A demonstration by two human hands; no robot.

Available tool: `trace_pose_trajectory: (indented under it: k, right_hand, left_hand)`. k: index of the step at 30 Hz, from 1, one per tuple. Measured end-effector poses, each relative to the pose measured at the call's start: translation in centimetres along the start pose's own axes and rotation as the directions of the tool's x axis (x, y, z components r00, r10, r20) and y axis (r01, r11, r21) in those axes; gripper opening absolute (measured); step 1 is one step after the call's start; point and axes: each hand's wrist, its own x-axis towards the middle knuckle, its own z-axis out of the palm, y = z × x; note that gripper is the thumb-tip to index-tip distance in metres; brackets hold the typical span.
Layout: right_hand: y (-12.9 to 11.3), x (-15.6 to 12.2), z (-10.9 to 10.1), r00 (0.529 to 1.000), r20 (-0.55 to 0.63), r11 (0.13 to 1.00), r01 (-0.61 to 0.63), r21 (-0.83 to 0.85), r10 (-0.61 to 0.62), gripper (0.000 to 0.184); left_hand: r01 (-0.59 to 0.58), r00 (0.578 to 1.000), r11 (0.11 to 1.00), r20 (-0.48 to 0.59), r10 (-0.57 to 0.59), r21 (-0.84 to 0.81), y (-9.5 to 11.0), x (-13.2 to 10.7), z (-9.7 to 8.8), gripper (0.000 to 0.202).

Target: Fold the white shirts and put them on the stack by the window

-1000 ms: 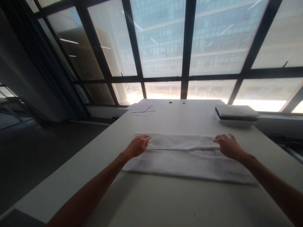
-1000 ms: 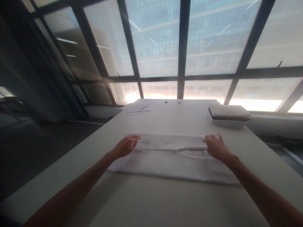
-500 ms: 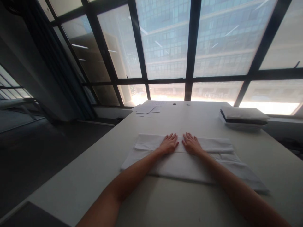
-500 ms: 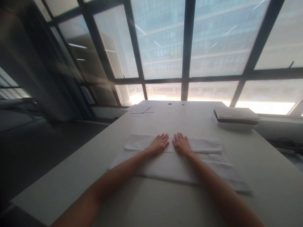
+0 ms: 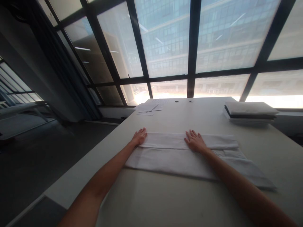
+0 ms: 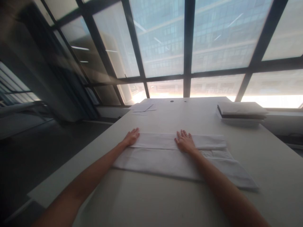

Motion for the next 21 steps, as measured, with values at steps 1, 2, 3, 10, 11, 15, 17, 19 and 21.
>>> trace_pose_trajectory:
  k: [1,2,3,10,11,15,17,19,21]
  right_hand:
    - [0.0,0.0,0.0,1.000,-0.005,1.000,0.002,-0.001,-0.002,0.065]
    - [0.0,0.0,0.1,1.000,-0.010,1.000,0.005,-0.002,-0.005,0.064]
    - [0.0,0.0,0.1,1.000,-0.014,1.000,0.007,-0.002,-0.007,0.064]
    - [0.0,0.0,0.1,1.000,-0.018,1.000,-0.005,0.015,0.005,0.064]
    - [0.0,0.0,0.0,1.000,-0.020,1.000,-0.004,0.020,0.004,0.065]
    - [-0.3,0.1,0.0,0.999,-0.030,0.999,-0.018,0.041,0.020,0.070]
    - [0.0,0.2,0.0,0.998,-0.030,0.998,-0.044,0.053,0.046,0.074]
    - [1.0,0.1,-0.2,0.997,-0.018,0.996,-0.074,0.055,0.075,0.076]
    - [3.0,-0.2,-0.6,0.993,-0.011,0.993,-0.115,0.040,0.115,0.075]
  left_hand:
    - [0.023,1.000,1.000,-0.012,-0.023,-0.006,-0.5,0.0,-0.5,0.059]
    - [0.046,0.999,0.999,-0.026,-0.047,-0.009,-1.0,0.1,-1.1,0.058]
    - [0.070,0.997,0.997,-0.045,-0.070,-0.013,-1.3,0.1,-1.8,0.058]
    - [-0.089,0.984,0.996,-0.157,0.083,-0.031,5.7,0.6,-3.6,0.052]
    - [-0.159,0.978,0.987,-0.144,0.153,-0.035,8.3,0.4,-2.9,0.051]
    - [-0.432,0.901,0.901,-0.070,0.429,-0.044,18.5,-1.7,1.2,0.053]
    - [-0.482,0.876,0.875,-0.053,0.480,-0.038,21.6,-2.9,2.7,0.056]
    - [-0.511,0.859,0.859,-0.047,0.510,-0.019,22.7,-3.8,3.4,0.058]
    - [-0.522,0.852,0.853,-0.040,0.522,-0.005,22.6,-4.0,3.5,0.059]
